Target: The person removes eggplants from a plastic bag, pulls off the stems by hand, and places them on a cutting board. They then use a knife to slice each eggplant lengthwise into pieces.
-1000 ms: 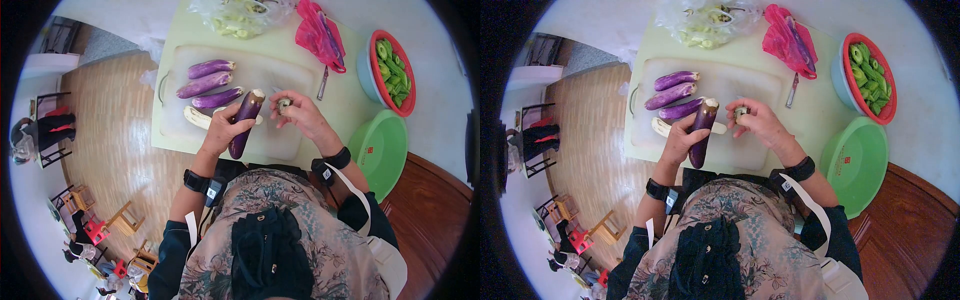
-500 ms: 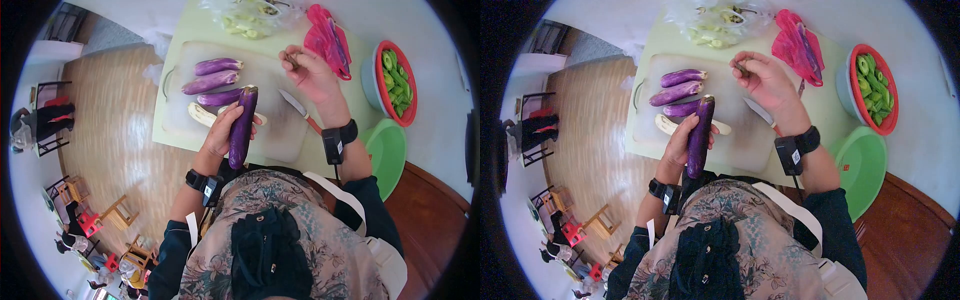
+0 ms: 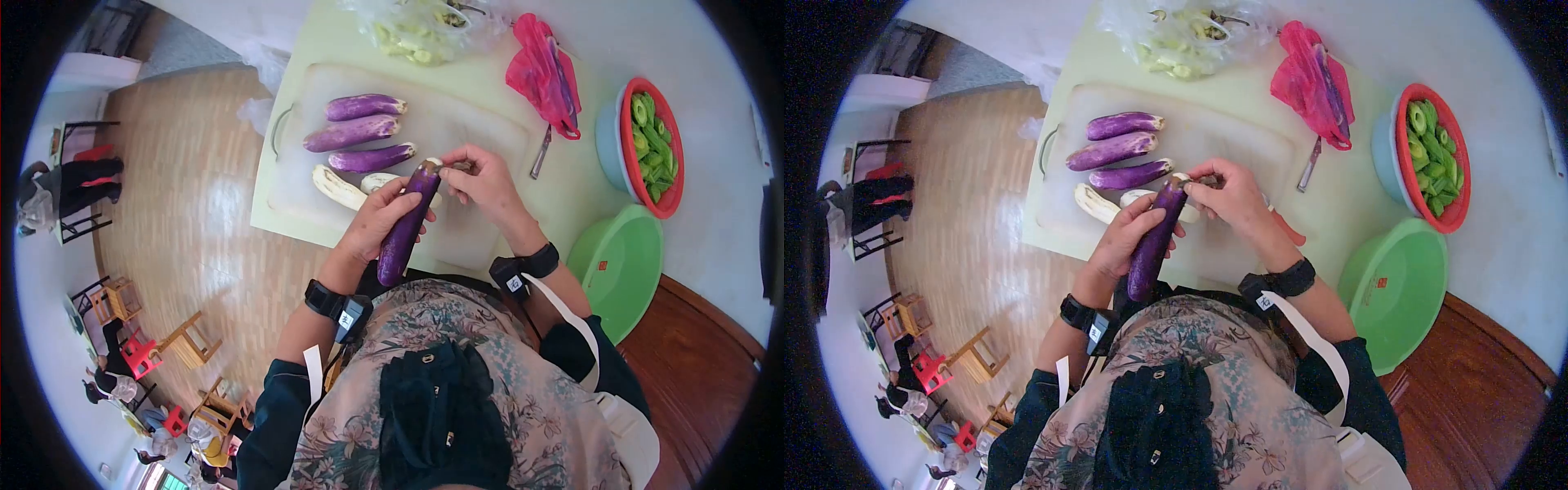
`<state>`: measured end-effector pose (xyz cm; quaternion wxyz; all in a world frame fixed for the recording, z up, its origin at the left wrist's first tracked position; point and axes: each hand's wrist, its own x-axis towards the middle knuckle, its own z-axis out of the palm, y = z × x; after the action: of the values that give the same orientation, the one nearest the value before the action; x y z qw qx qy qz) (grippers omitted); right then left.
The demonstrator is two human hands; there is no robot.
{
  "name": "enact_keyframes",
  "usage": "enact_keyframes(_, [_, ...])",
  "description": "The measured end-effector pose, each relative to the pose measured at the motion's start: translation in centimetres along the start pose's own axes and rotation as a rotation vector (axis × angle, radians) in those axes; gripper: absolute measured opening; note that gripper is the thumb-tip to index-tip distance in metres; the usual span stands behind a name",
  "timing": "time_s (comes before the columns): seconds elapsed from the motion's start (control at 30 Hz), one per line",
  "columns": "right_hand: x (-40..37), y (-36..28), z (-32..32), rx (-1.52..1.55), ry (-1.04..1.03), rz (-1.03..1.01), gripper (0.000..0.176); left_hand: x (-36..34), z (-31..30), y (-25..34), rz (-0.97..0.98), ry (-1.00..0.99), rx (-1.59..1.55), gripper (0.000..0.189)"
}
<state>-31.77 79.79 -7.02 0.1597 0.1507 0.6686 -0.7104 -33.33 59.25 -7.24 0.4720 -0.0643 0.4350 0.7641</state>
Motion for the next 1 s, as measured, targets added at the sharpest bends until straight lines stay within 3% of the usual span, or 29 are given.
enact_keyframes(0.13, [-0.5, 0.0, -0.8, -0.032, -0.021, -0.003, 0.019, -0.1, -0.1, -0.1, -0.05, 0.009, 0.125, 0.037])
enact_keyframes(0.23, [-1.0, 0.3, -1.4, -0.304, -0.033, -0.058, 0.015, -0.1, -0.4, -0.2, -0.126, -0.008, 0.154, 0.034])
enact_keyframes(0.3, [-0.9, 1.1, -1.6, -0.522, -0.034, -0.313, 0.014, -0.5, -0.4, 0.0, -0.189, -0.056, 0.134, 0.033])
enact_keyframes(0.53, [-1.1, 2.4, -0.4, -0.664, 0.109, -0.64, 0.012, -0.9, -0.6, -0.3, -0.256, -0.087, 0.119, 0.032])
enact_keyframes(0.6, [-1.7, 1.3, -0.5, -0.185, 0.06, 0.042, 0.012, -1.1, 0.1, -0.1, -0.185, -0.046, 0.106, 0.034])
enact_keyframes(0.7, [-0.9, 2.2, -1.1, 0.041, 0.027, 0.13, 0.013, -0.8, 0.3, 0.3, -0.043, -0.019, 0.137, 0.041])
enact_keyframes(0.8, [0.5, 2.4, -2.3, -0.061, 0.057, 0.26, 0.016, -0.4, -0.3, -0.2, 0.143, 0.026, 0.287, 0.05])
enact_keyframes(0.9, [4.0, 1.3, -5.4, -0.032, 0.061, 0.131, 0.019, -0.7, -0.5, 0.1, 0.14, 0.016, 0.415, 0.055])
enact_keyframes(1.0, [6.4, -6.0, -5.3, 0.361, 0.194, -0.208, 0.023, -0.7, -0.4, -0.4, 0.22, 0.007, 0.602, 0.054])
